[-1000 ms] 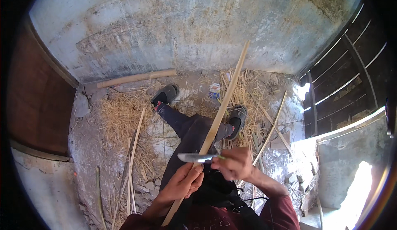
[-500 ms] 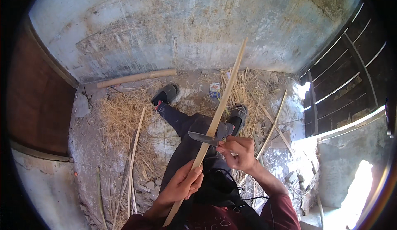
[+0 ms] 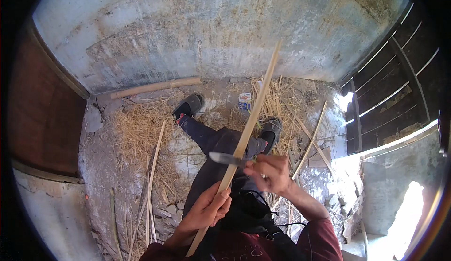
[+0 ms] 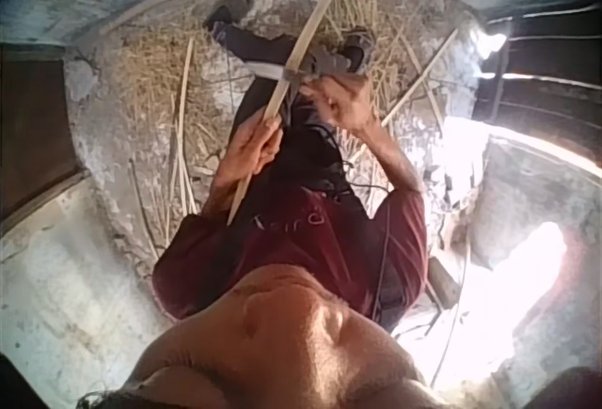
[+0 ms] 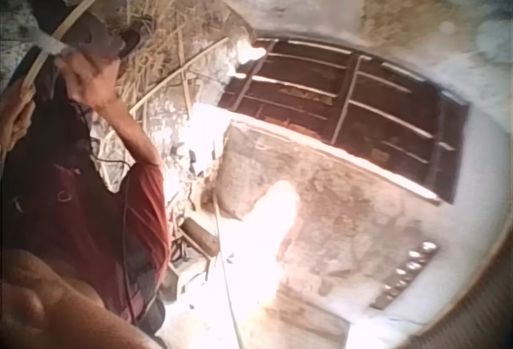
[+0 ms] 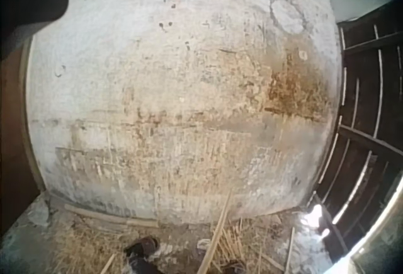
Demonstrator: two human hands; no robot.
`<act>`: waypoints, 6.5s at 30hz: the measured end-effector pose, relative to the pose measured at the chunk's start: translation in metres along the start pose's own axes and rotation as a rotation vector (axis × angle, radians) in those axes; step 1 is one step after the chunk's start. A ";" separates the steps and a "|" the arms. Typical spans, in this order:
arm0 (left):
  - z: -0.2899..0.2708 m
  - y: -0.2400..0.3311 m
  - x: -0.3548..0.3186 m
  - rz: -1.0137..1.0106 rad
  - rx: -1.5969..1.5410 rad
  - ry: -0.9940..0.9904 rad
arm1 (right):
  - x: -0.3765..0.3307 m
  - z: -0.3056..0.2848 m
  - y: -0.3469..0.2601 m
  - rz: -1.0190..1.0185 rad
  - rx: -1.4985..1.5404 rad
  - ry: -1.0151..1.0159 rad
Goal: The person uses a knife to shave and smooth the surface of a long, thin wooden piece.
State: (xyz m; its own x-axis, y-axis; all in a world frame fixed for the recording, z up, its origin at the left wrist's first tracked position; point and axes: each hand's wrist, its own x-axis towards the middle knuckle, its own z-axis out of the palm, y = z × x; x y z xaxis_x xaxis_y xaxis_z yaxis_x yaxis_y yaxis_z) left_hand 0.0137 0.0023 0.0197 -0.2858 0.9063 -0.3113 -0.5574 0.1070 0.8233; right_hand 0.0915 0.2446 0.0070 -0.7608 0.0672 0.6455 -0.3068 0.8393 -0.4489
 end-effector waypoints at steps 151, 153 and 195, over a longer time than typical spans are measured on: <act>0.012 0.015 -0.011 -0.014 0.199 0.060 | 0.009 -0.010 0.015 0.071 -0.124 -0.195; 0.012 0.012 -0.011 -0.018 0.202 0.074 | 0.009 -0.011 0.018 0.074 -0.109 -0.208; 0.008 0.000 -0.010 -0.008 0.289 0.116 | 0.005 -0.008 0.032 0.095 -0.146 -0.168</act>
State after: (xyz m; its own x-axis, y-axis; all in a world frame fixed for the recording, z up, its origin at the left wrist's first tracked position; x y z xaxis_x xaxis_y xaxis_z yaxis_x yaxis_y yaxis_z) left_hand 0.0229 -0.0035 0.0270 -0.3788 0.8539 -0.3569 -0.3201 0.2410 0.9162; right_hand 0.0823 0.2762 0.0006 -0.8705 0.0695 0.4873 -0.1523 0.9034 -0.4009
